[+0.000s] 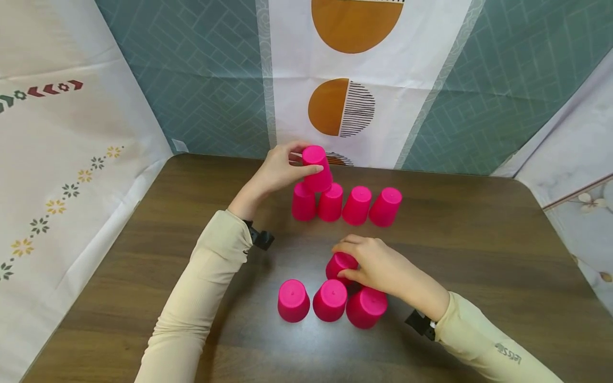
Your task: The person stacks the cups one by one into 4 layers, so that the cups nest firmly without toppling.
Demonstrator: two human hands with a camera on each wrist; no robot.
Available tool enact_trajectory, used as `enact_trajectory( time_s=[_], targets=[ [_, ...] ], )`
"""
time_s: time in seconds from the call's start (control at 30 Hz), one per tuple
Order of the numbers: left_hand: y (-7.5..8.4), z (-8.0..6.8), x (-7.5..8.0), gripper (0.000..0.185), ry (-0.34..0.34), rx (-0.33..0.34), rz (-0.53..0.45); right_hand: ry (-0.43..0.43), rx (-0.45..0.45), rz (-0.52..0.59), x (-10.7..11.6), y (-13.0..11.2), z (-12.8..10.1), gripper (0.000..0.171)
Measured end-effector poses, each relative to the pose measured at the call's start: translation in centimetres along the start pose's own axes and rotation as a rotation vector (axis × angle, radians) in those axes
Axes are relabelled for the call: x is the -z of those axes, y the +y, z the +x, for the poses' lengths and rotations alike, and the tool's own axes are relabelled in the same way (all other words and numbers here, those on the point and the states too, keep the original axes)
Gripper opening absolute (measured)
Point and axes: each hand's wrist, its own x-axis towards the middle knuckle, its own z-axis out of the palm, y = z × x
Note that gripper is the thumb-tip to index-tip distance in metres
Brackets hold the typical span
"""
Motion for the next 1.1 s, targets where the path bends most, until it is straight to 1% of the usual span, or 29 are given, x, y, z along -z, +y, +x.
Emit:
enact_trajectory(
  time_s=[0.1,0.4,0.67,0.87,1.1],
  targets=[
    [0.23,-0.02,-0.20,0.051,-0.018,0.012,0.030,-0.006,0.002,-0.002,0.03,0.00,0.01,0.044],
    [0.15,0.30,-0.66,0.052,-0.068,-0.002,0.051,-0.001,-0.004,0.007,0.05,0.24,0.02,0.044],
    [0.17,0.42,-0.91,0.064,-0.070,0.012,0.078,0.018,-0.007,0.015,-0.28,0.38,-0.22,0.044],
    [0.02,0.27,-0.87,0.063,-0.075,-0.007,0.075,0.016,0.002,-0.015,-0.32,0.46,-0.28,0.044],
    [0.36,0.49,-0.91,0.065,-0.094,-0.010,0.080,0.010,-0.003,0.009,-0.14,0.68,-0.45,0.046]
  ],
)
